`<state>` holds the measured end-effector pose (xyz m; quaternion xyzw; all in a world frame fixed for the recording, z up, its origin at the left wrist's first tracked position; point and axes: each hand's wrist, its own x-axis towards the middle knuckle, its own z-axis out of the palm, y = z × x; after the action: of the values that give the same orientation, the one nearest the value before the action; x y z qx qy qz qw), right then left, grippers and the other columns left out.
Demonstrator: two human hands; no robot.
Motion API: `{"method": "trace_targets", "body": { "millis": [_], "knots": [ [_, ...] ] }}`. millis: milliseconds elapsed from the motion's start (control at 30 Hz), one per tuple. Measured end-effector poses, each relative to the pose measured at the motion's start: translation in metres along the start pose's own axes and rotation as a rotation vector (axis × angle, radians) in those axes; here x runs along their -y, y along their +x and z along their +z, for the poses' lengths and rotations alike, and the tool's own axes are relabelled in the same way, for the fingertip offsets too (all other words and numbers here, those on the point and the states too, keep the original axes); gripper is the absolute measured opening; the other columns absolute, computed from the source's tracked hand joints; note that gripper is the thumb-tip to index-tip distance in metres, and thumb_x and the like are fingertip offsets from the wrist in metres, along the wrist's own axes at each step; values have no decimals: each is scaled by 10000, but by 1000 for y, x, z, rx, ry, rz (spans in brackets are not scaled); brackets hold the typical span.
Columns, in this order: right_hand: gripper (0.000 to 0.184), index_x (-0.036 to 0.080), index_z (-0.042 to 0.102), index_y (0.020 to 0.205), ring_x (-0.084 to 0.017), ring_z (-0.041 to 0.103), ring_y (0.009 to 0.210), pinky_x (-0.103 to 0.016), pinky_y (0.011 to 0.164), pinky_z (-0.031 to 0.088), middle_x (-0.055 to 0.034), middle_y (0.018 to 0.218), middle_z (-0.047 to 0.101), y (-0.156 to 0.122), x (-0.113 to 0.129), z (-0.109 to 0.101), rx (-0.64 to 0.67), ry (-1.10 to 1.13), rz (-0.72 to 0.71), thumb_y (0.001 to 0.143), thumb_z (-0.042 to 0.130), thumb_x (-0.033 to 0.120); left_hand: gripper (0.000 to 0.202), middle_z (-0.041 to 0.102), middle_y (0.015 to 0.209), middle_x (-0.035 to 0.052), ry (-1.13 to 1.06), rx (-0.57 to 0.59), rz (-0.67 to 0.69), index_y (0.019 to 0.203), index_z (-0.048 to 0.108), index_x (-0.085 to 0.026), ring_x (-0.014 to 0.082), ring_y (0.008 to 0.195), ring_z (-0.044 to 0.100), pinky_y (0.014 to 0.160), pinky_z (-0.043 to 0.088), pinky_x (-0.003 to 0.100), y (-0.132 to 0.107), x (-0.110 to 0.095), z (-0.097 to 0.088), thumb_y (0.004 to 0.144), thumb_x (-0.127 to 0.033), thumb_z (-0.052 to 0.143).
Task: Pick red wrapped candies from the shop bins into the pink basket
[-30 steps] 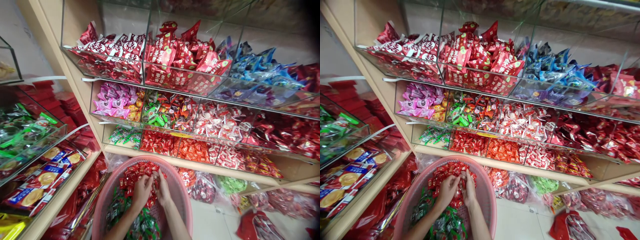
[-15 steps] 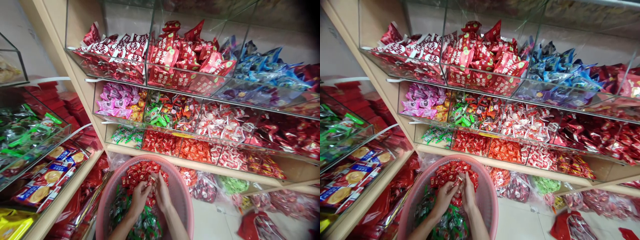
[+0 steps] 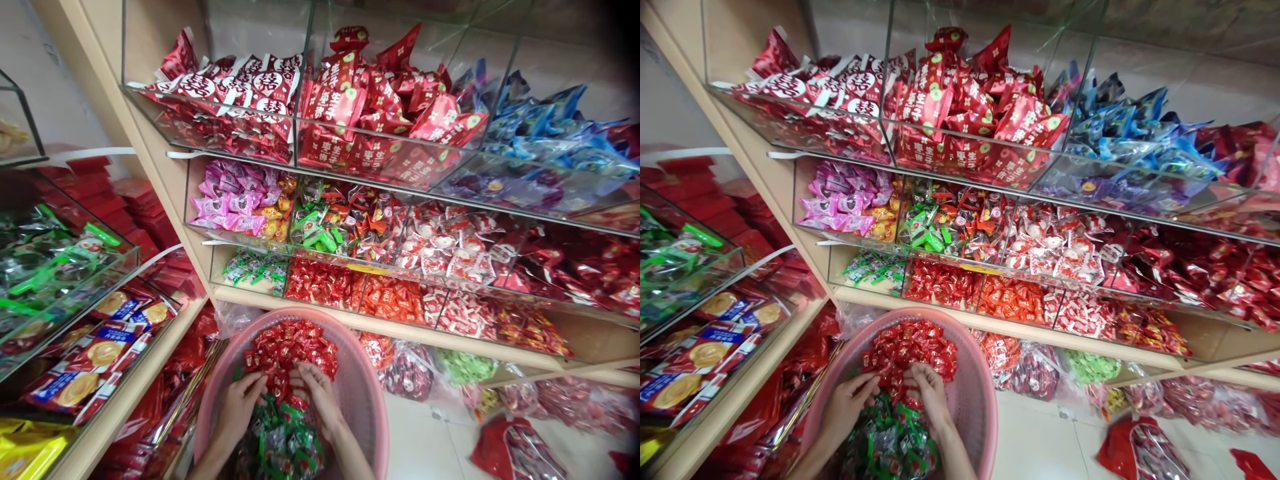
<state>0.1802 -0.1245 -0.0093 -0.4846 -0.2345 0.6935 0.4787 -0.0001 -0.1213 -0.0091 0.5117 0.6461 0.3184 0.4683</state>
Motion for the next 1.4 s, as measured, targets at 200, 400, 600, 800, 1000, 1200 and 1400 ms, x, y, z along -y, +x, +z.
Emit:
{"method": "trace_targets", "body": {
  "millis": [200,400,600,800,1000,1200,1400],
  "knots": [
    [316,175,639,899,-137,596,735,-233,653,444,-46,835,665,4,-4,-5,-23,-12,-42,734,628,445,320,704,960,28,409,-70,401,991,666,-227,150,824,661,759,512,237,26,-4,1,838,-374,426],
    [345,171,648,885,-139,596,706,-238,641,442,-49,808,665,7,-8,-12,-48,-23,-24,704,650,465,331,689,973,47,658,-49,624,1043,626,-207,136,848,657,746,525,233,44,5,28,878,-235,341],
    [352,171,649,884,-147,599,712,-248,648,443,-48,800,668,7,-10,-11,-58,-36,-10,691,659,466,308,664,894,43,824,-99,685,1014,599,-182,121,769,637,657,501,218,51,11,33,892,-193,315],
    [347,175,644,880,-148,595,705,-251,638,444,-47,794,667,7,-15,-8,-42,-55,-20,698,645,470,285,599,763,31,912,-134,776,795,611,-185,153,761,561,729,464,300,53,12,42,868,-144,339],
    [361,174,629,878,-146,591,664,-243,588,428,-41,778,655,6,1,-4,-25,-176,-61,707,621,493,287,615,888,51,909,-204,856,1052,592,-189,162,820,553,741,450,299,54,17,33,852,-192,386],
    [338,169,613,880,-136,540,595,-257,572,425,-24,696,616,38,88,-6,-41,-516,-440,781,525,480,355,588,1060,95,986,-477,555,1123,559,-194,228,982,520,828,402,355,71,-5,-26,866,-336,360],
    [423,176,528,1136,-228,519,991,-363,853,417,-115,1110,551,115,152,8,-252,-1072,-801,755,552,359,546,663,877,109,995,-272,203,1059,569,-152,221,815,615,702,440,315,82,1,-43,877,-507,197]
  ]
}}
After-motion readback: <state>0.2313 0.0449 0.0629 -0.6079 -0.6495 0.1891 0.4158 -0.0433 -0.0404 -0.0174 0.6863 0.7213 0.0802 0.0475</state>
